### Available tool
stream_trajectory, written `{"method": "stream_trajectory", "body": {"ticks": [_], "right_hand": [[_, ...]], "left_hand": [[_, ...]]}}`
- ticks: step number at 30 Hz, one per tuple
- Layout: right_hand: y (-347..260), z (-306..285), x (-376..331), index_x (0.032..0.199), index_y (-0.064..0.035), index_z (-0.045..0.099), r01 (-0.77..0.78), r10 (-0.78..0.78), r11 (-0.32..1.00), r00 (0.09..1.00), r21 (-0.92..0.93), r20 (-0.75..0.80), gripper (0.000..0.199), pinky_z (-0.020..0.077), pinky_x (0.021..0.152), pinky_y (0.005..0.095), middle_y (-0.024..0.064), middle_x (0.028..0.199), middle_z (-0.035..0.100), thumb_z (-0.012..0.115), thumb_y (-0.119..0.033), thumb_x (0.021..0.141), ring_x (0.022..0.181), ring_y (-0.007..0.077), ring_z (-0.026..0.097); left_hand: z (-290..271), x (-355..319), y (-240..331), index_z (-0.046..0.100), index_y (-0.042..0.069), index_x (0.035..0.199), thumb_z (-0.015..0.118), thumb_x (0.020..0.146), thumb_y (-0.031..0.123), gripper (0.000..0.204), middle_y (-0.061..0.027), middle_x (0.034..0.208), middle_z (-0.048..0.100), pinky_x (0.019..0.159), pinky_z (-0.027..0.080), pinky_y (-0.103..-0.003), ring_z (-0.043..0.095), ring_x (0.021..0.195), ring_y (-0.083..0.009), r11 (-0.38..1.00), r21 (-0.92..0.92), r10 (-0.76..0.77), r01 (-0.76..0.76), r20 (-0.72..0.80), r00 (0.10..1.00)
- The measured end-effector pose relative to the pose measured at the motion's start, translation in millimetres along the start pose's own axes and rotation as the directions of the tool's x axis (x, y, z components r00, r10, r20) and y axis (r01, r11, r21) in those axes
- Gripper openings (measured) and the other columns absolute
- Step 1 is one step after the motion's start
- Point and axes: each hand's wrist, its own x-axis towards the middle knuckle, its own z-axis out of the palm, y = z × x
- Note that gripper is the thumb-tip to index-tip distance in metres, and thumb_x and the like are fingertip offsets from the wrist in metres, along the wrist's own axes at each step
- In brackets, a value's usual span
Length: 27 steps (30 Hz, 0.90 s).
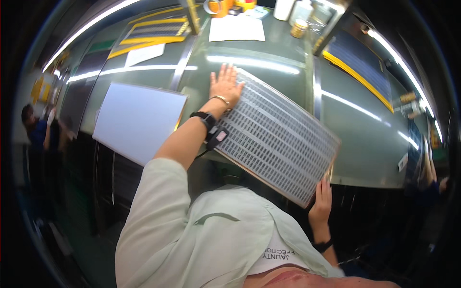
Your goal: Inspecting and organizing large printed circuit board patterns or semi-transparent sheets on a light table or workstation.
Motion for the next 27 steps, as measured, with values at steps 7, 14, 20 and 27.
{"method": "stream_trajectory", "body": {"ticks": [7, 14, 20, 27], "right_hand": [[22.9, 32.0, -63.6, 0.123, 0.0038, 0.046, -0.351, 0.335, -0.596, 0.708, 0.722, 0.621, 0.041, 0.0412, 0.094, 0.0354, 0.0127, 0.117, 0.056, 0.047, -0.027, 0.095, 0.109, 0.0221, 0.053], [33.6, -0.7, -24.1, 0.121, 0.0057, 0.045, -0.463, 0.248, -0.300, 0.806, 0.834, 0.537, 0.038, 0.0447, 0.092, 0.0382, 0.0164, 0.116, 0.057, 0.052, -0.004, 0.085, 0.102, 0.0272, 0.058], [67.9, -62.7, 13.5, 0.123, 0.0055, 0.046, -0.221, 0.287, -0.041, 0.931, 0.974, 0.223, 0.051, 0.0419, 0.092, 0.0409, 0.0169, 0.117, 0.056, 0.066, -0.012, 0.080, 0.106, 0.0285, 0.054], [32.9, -90.6, 219.1, 0.122, 0.0010, 0.048, -0.048, 0.120, -0.138, 0.991, 0.989, 0.064, 0.041, 0.0428, 0.092, 0.0400, 0.0127, 0.117, 0.053, 0.055, -0.024, 0.090, 0.105, 0.0232, 0.053]], "left_hand": [[-10.7, -32.7, 27.2, 0.010, 0.001, 0.144, 0.027, 0.090, 0.059, 0.080, -0.0118, 0.152, 0.005, 0.111, 0.004, -0.049, 0.000, 0.140, -0.0250, 0.995, -0.092, -0.020, 0.029, 0.096, 0.995], [-80.6, -156.8, -42.0, 0.028, 0.001, 0.138, 0.032, 0.089, 0.059, 0.077, -0.0153, 0.149, 0.016, 0.110, 0.010, -0.050, 0.008, 0.139, -0.0283, 0.978, -0.188, 0.146, -0.086, 0.333, 0.931], [-60.1, -285.7, -186.4, 0.056, 0.003, 0.102, 0.065, 0.082, 0.033, 0.037, -0.0163, 0.107, 0.057, 0.085, 0.043, -0.041, 0.053, 0.102, -0.0284, 0.734, -0.538, -0.677, 0.415, -0.528, 0.513], [-34.2, -310.2, -182.5, 0.056, 0.003, 0.097, 0.058, 0.086, 0.046, 0.045, -0.0115, 0.090, 0.064, 0.067, 0.055, -0.035, 0.064, 0.076, -0.0225, -0.648, -0.747, -0.465, 0.152, 0.546, 0.697]]}}
